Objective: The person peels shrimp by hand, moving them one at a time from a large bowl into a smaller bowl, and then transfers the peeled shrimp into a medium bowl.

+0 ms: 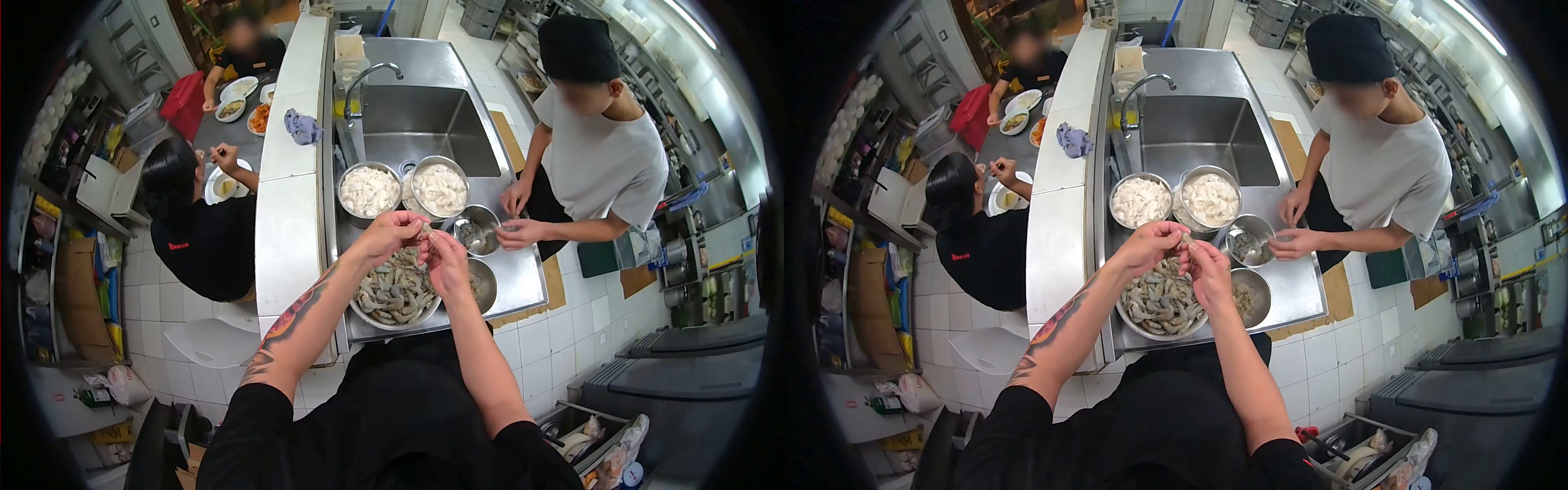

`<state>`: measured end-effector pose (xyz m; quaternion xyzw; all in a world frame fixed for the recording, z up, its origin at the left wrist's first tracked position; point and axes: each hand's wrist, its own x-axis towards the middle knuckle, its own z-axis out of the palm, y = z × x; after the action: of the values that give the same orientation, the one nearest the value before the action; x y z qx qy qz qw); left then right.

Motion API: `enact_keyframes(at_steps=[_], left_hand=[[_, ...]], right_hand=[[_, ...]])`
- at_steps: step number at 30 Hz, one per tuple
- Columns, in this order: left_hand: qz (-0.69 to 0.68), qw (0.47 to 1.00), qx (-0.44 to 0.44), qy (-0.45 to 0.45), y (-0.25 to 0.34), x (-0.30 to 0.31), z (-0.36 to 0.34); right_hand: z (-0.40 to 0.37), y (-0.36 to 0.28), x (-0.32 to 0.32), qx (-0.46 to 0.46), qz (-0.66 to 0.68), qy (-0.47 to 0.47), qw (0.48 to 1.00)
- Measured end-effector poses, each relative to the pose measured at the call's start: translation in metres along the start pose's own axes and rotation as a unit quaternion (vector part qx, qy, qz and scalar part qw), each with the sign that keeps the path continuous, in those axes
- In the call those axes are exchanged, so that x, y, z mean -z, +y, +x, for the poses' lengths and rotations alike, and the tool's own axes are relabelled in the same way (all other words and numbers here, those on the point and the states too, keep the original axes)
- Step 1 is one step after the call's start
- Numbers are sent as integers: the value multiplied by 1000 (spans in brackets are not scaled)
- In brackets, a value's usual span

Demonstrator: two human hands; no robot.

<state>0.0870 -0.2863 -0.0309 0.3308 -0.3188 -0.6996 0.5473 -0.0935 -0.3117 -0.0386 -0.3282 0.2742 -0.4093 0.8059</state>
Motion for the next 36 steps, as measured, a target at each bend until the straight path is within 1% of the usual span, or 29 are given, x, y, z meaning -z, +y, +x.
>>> enact_keyframes(at_steps=[2, 3, 4, 5, 6, 7, 8, 9, 10, 11, 12, 14, 15, 16, 17, 18, 19, 20, 22, 23, 25, 26, 27, 28, 29, 30, 31, 34, 36], left_hand=[[-49, 998, 13, 39, -1, -4, -1], [-49, 998, 12, 40, -2, -1, 0], [-32, 997, 15, 68, -3, 3, 1], [-15, 995, 19, 95, -4, 7, 2], [-17, 995, 20, 94, -5, 9, 3], [128, 984, -36, 119, -7, 10, 3], [269, 949, -90, 139, -10, 10, 3], [353, 916, -102, 160, -9, 5, 0], [348, 920, -99, 152, -12, 3, 0], [410, 893, -117, 143, -15, 1, 0], [471, 861, -136, 134, -16, -2, 1], [468, 866, -123, 126, -14, -13, -2], [494, 855, -107, 115, -12, -17, -5], [520, 842, -93, 106, -10, -18, -7], [484, 865, -80, 105, -15, -14, -5], [485, 865, -80, 104, -13, -15, -5], [479, 868, -70, 109, -11, -17, -5], [473, 872, -60, 113, -11, -19, -6], [447, 886, -58, 108, -18, -12, -2], [420, 899, -57, 106, -21, -8, 1], [420, 900, -64, 101, -26, -6, 2], [415, 902, -67, 101, -26, -4, 1], [419, 902, -47, 96, -19, -8, -2], [424, 899, -53, 99, -15, -11, -3], [456, 881, -72, 102, -11, -12, -5], [488, 862, -91, 105, -7, -12, -8], [451, 881, -93, 106, -13, -4, -4], [446, 878, -99, 141, -14, 0, -5], [450, 875, -98, 148, -9, -6, -8]], right_hand=[[-1, -2, 5, 0, 18, 11, 1000], [-2, -4, 8, -1, 35, 22, 999], [-3, -8, 12, -1, 35, 21, 999], [-5, -13, 18, 8, -25, 36, 999], [-8, -19, 26, 17, -86, 53, 995], [-9, -22, 42, 20, -218, 72, 973], [-12, -21, 58, 20, -221, 78, 972], [-17, -21, 73, 91, -391, 113, 909], [-23, -23, 87, 155, -547, 145, 810], [-27, -27, 101, 153, -578, 159, 785], [-29, -24, 119, 152, -582, 167, 781], [-30, -14, 151, 101, -562, 165, 805], [-35, -14, 153, 134, -705, 149, 680], [-35, -13, 154, 135, -704, 153, 680], [-33, -10, 153, 165, -706, 136, 675], [-32, -5, 149, 193, -708, 119, 669], [-31, -9, 126, 149, -680, 116, 709], [-33, -14, 99, 147, -679, 118, 709], [-35, -19, 55, 112, -612, 92, 778], [-29, -7, 52, 116, -610, 95, 778], [-15, 12, 48, 180, -500, 73, 844], [-10, 14, 45, 187, -498, 70, 844], [-7, 14, 40, 182, -505, 48, 842], [-3, 15, 34, 176, -512, 24, 841], [0, 15, 33, 161, -541, 6, 825], [4, 18, 35, 168, -540, -1, 825], [9, 22, 37, 164, -539, -16, 826], [17, 26, 41, 157, -562, -46, 810], [23, 30, 42, 120, -531, -41, 838]])
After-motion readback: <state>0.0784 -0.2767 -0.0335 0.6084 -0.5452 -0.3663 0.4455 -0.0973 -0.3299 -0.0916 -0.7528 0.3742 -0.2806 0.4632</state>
